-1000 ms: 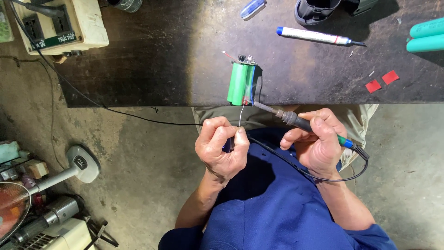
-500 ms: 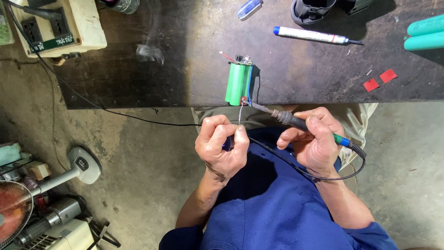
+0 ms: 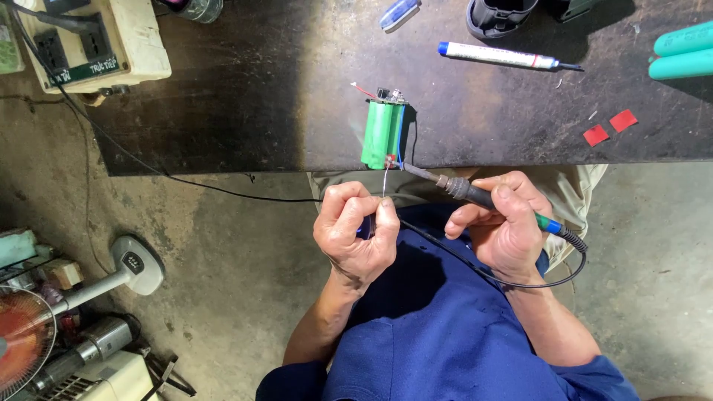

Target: Soldering wires to a BMS board and connecting it to a battery pack

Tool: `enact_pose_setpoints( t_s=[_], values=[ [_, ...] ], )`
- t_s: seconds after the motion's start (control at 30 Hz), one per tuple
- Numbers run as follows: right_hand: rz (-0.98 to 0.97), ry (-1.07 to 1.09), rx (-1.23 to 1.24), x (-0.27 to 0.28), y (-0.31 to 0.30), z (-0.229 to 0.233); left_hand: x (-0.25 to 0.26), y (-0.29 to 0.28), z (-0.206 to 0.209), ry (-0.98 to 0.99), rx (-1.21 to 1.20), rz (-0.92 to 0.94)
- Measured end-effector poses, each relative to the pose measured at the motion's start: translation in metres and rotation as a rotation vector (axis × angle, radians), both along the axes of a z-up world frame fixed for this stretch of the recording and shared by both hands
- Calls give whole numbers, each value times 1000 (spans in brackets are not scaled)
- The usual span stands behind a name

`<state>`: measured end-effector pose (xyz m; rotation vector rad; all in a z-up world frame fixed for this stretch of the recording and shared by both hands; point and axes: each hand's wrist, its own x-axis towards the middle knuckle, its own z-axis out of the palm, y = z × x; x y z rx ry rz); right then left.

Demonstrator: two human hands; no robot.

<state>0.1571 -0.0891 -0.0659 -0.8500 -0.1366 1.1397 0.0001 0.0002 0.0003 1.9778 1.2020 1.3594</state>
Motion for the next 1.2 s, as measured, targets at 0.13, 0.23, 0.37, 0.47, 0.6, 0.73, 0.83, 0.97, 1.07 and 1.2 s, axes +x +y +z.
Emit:
enact_pose_setpoints(
  t_s=[0.13,0.23,0.37,0.47,0.6,0.73,0.83,0.97,1.07,1.2],
  values=[
    [-6,4,1,1,-1,0,-1,-1,-1,-12,-14,2],
    [-15,39,16,3,-6,-8,-2,-4,-1,-27,-12,2],
    [-39,42,49,11,-22,-20,-13,-2,10,15,15,6],
    [-50,13,48,20,-32,-20,-27,7,7,-17,-12,-25],
    [-73,-23,59,23,-31,-9,-16,3,9,-49,-80,-100],
    [-52,-16,19,18,-25,-5,-9,-2,4,-146,-162,-127],
    [-39,5,24,15,-20,-5,-7,-1,7,-163,-185,-136],
    [-36,40,23,14,-17,-7,-9,0,2,-163,-201,-135],
    [-25,48,22,15,-19,-7,-10,0,1,-160,-212,-128],
    [-18,61,30,15,-17,-8,-9,0,1,-163,-218,-132]
  ],
)
